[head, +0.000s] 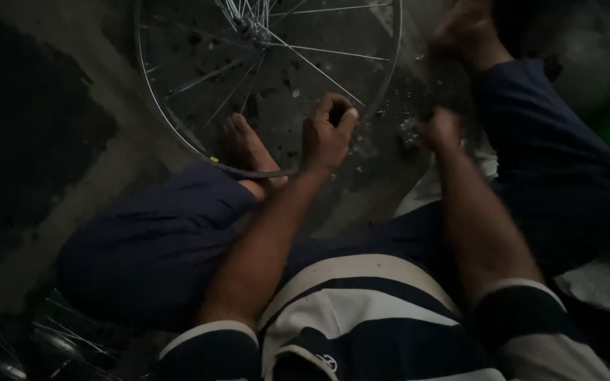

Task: The person sits on the floor and installs spokes into a bicycle wheel rim, securing them to the hub. They repeatedly adjust the wheel's position and tighten the spoke nipples by hand.

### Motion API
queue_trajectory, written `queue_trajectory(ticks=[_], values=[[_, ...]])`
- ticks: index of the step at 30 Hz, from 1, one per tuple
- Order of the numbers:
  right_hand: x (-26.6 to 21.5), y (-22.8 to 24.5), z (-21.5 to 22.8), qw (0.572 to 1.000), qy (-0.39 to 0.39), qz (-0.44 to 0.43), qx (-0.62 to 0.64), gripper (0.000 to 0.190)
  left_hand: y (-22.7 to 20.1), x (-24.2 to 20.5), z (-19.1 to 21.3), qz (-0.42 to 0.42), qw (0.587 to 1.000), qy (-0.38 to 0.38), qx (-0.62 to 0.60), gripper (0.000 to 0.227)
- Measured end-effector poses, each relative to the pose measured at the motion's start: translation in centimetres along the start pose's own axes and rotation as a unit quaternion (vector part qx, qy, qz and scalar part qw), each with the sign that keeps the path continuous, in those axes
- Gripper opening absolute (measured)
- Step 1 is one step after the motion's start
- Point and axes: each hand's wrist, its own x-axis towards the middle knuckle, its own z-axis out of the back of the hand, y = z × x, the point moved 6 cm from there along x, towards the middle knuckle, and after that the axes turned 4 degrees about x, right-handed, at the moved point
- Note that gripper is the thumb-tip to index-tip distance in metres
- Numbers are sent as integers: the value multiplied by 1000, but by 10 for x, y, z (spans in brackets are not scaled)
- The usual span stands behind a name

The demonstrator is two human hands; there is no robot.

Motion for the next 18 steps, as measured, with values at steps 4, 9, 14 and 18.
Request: queue_trajectory(ticks=[4, 9, 14, 18], values=[[27, -39, -57, 999, 4, 12, -37, 58, 3, 3, 3, -16, 1000, -6, -1, 13], [40, -46, -77, 994, 75, 51, 69, 58, 5, 8, 4, -17, 999, -2, -28, 12], [36, -47, -82, 967, 140, -31, 212, 61, 8, 8, 0, -30, 999, -12, -36, 13], [26, -38, -74, 981, 134, 53, 127, 58, 12, 9, 2, -18, 999, -17, -20, 13]])
